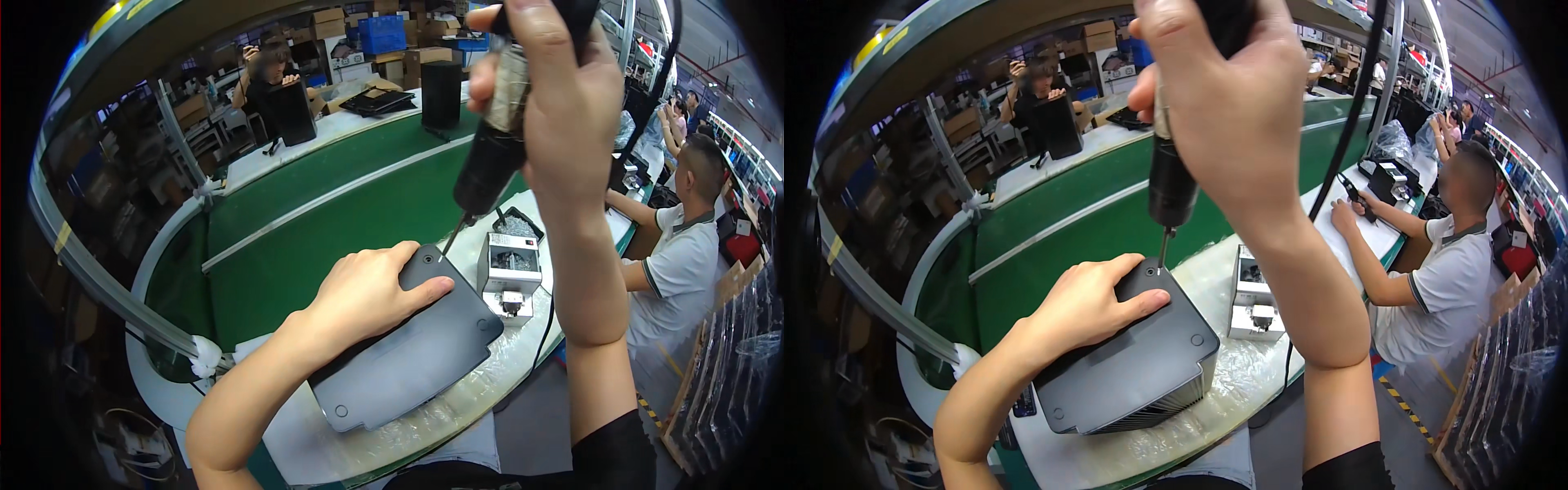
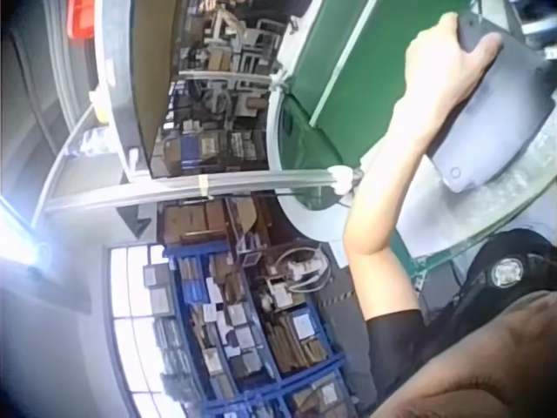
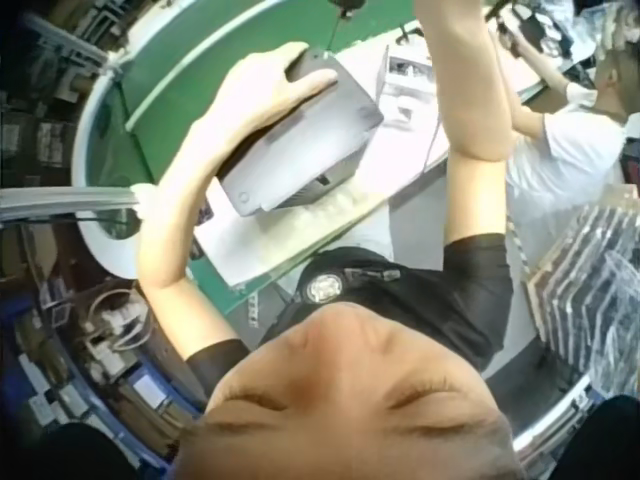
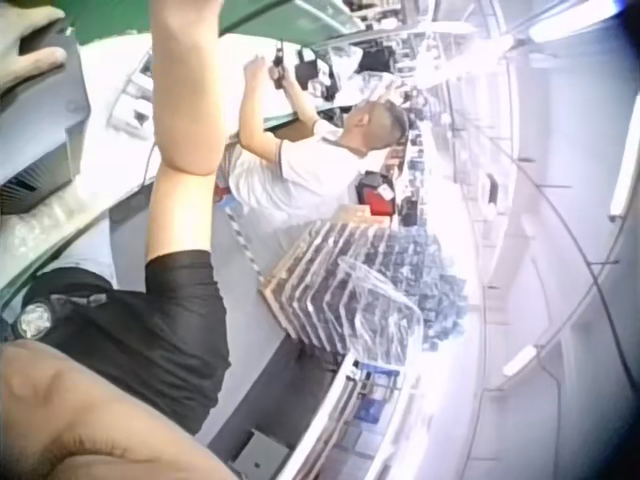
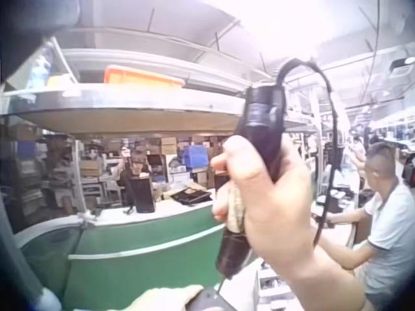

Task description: Assembling a black electronic device housing using an electric screwdriver on an assembly line.

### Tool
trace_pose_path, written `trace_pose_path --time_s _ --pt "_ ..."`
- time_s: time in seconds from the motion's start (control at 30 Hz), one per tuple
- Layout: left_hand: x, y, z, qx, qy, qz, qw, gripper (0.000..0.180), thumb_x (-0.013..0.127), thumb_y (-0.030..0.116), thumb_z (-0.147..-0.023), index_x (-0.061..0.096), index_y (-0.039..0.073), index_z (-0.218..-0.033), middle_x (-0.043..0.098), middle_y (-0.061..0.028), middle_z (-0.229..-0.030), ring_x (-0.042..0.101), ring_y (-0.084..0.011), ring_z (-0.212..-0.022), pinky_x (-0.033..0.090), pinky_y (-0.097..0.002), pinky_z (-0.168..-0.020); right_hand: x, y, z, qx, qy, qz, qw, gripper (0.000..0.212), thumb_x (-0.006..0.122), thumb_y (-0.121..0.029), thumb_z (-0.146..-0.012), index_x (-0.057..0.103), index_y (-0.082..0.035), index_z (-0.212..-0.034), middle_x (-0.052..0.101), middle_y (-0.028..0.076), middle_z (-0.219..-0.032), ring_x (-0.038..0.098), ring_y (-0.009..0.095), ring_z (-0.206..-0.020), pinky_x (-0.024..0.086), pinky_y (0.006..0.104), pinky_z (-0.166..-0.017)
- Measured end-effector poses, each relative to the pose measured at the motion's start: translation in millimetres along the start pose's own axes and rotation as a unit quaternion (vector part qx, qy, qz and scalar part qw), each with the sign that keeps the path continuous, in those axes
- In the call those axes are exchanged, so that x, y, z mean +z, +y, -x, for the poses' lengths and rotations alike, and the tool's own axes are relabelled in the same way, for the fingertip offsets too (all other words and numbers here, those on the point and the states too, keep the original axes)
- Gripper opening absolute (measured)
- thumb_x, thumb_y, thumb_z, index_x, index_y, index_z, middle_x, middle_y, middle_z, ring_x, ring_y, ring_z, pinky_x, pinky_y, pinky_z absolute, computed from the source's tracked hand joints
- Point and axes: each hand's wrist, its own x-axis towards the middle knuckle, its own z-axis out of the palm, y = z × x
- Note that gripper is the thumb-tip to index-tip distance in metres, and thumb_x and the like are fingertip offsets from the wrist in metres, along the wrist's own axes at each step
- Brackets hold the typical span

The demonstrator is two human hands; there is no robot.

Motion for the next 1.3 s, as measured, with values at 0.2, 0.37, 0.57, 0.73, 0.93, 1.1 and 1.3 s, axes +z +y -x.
trace_pose_path --time_s 0.2,0.37,0.57,0.73,0.93,1.1,1.3 --pt "-1 -1 2 0.004 0.003 -0.009 1.000 0.066 0.064 0.054 -0.086 0.062 -0.004 -0.118 0.069 -0.0257 -0.091 0.068 -0.0403 -0.086 0.053 -0.0442 -0.083 17 15 5 0.009 -0.025 0.014 1.000 0.027 0.067 -0.020 -0.093 0.052 0.001 -0.102 0.061 0.006 -0.079 0.057 0.008 -0.052 0.046 0.0214 -0.047" --pt "-3 2 2 -0.004 -0.008 -0.007 1.000 0.065 0.064 0.053 -0.086 0.062 -0.005 -0.116 0.069 -0.0267 -0.091 0.068 -0.0400 -0.086 0.052 -0.0446 -0.083 18 36 7 0.014 -0.054 0.039 0.998 0.028 0.069 -0.018 -0.092 0.051 0.000 -0.104 0.059 0.002 -0.075 0.056 0.006 -0.053 0.046 0.0206 -0.047" --pt "-1 1 1 0.004 -0.012 -0.014 1.000 0.066 0.064 0.053 -0.087 0.062 -0.006 -0.116 0.069 -0.0266 -0.091 0.068 -0.0402 -0.086 0.052 -0.0449 -0.083 17 50 7 -0.040 -0.103 0.032 0.993 0.037 0.072 -0.028 -0.090 0.054 0.002 -0.104 0.065 0.008 -0.081 0.060 0.008 -0.054 0.050 0.0219 -0.048" --pt "-4 4 2 -0.005 -0.018 -0.022 1.000 0.068 0.063 0.054 -0.087 0.061 -0.007 -0.117 0.069 -0.0267 -0.092 0.067 -0.0407 -0.087 0.052 -0.0448 -0.084 20 47 8 -0.017 -0.113 0.038 0.993 0.040 0.074 -0.028 -0.088 0.051 0.001 -0.103 0.062 0.003 -0.074 0.059 0.006 -0.054 0.051 0.0207 -0.048" --pt "-10 -2 10 0.008 -0.038 -0.011 0.999 0.060 0.054 0.050 -0.095 0.058 -0.003 -0.123 0.067 -0.0283 -0.100 0.065 -0.0418 -0.097 0.050 -0.0449 -0.089 19 42 2 -0.043 -0.077 0.081 0.993 0.035 0.066 -0.033 -0.095 0.061 0.000 -0.101 0.064 0.007 -0.071 0.060 0.010 -0.052 0.049 0.0232 -0.048" --pt "-27 -77 44 -0.110 -0.031 0.249 0.962 0.070 0.027 0.055 -0.104 0.068 -0.001 -0.109 0.069 -0.0155 -0.097 0.065 -0.0228 -0.093 0.050 -0.0350 -0.086 -56 7 20 -0.148 0.093 0.213 0.961 0.032 0.057 -0.026 -0.098 0.066 0.005 -0.099 0.062 0.007 -0.067 0.057 0.009 -0.055 0.047 0.0234 -0.050" --pt "117 -154 123 -0.123 0.253 0.459 0.843 0.063 0.025 0.047 -0.106 0.045 -0.003 -0.138 0.059 -0.0129 -0.125 0.058 -0.0213 -0.108 0.041 -0.0355 -0.102 -165 62 116 -0.028 0.169 0.316 0.933 0.016 0.061 -0.009 -0.094 0.052 0.000 -0.102 0.058 0.003 -0.072 0.055 0.008 -0.056 0.044 0.0221 -0.053"
